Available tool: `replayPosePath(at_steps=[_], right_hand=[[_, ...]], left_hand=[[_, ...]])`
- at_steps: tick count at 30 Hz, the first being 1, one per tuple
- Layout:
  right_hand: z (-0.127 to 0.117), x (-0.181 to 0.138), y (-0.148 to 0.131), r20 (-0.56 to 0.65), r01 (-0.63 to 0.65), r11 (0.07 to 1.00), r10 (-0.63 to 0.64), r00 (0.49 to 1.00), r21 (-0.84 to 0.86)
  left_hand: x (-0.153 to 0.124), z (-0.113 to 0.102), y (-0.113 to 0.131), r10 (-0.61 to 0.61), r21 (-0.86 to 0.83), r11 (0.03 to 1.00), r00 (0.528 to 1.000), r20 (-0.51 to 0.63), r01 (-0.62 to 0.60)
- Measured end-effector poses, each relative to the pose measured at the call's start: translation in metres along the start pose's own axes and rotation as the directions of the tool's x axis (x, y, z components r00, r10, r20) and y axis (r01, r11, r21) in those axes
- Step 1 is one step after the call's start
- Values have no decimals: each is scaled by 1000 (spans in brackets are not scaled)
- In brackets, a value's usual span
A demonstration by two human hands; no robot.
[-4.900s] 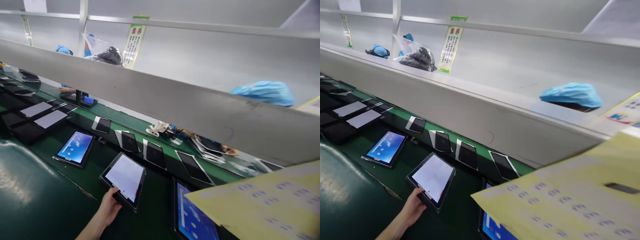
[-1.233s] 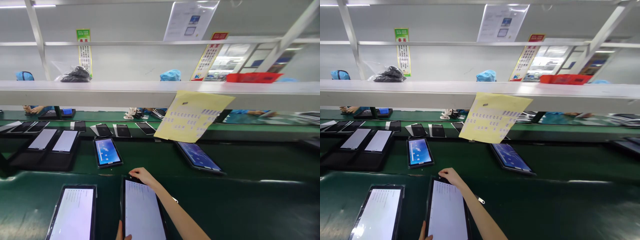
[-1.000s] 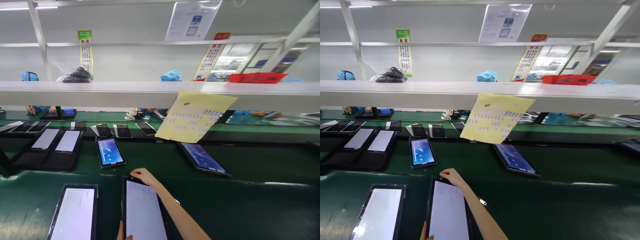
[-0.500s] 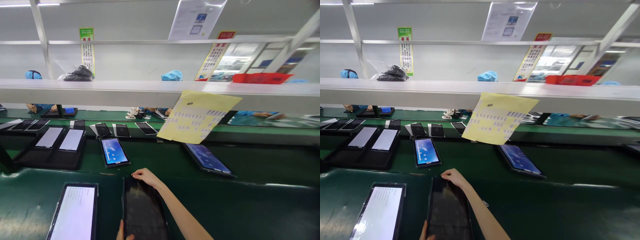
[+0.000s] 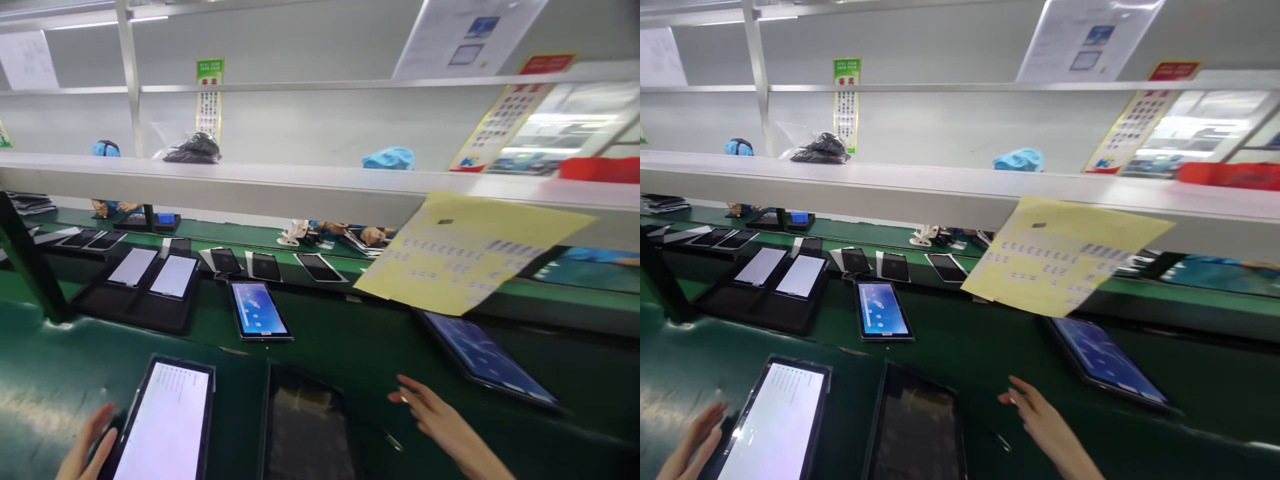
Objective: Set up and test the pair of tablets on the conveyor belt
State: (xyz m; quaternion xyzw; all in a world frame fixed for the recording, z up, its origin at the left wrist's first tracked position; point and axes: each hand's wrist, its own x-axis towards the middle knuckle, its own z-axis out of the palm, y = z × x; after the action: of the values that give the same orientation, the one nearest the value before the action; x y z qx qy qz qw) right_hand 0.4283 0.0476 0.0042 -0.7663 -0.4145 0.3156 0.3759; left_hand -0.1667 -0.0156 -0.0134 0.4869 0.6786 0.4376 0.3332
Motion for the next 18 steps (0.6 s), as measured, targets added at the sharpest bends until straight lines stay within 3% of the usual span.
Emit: replayPosePath(at_steps=[3,5,8,13,18], right_hand=[[-24,-21,-16,117,93,993,-102,988,76],[-24,-34,-43,114,235,968,-244,963,83],[-4,-48,-99,191,373,910,-404,894,181],[69,-51,-180,351,502,842,-539,766,197],[177,-47,-213,585,553,812,-545,600,190]], left_hand=[[-9,-12,-2,-73,-72,994,983,167,86],[-17,0,-7,-33,-64,997,984,175,45],[-25,13,-17,8,-58,998,992,125,0],[-30,14,-22,71,-81,995,989,128,-61],[-35,27,-18,90,-165,982,996,-22,-93]])
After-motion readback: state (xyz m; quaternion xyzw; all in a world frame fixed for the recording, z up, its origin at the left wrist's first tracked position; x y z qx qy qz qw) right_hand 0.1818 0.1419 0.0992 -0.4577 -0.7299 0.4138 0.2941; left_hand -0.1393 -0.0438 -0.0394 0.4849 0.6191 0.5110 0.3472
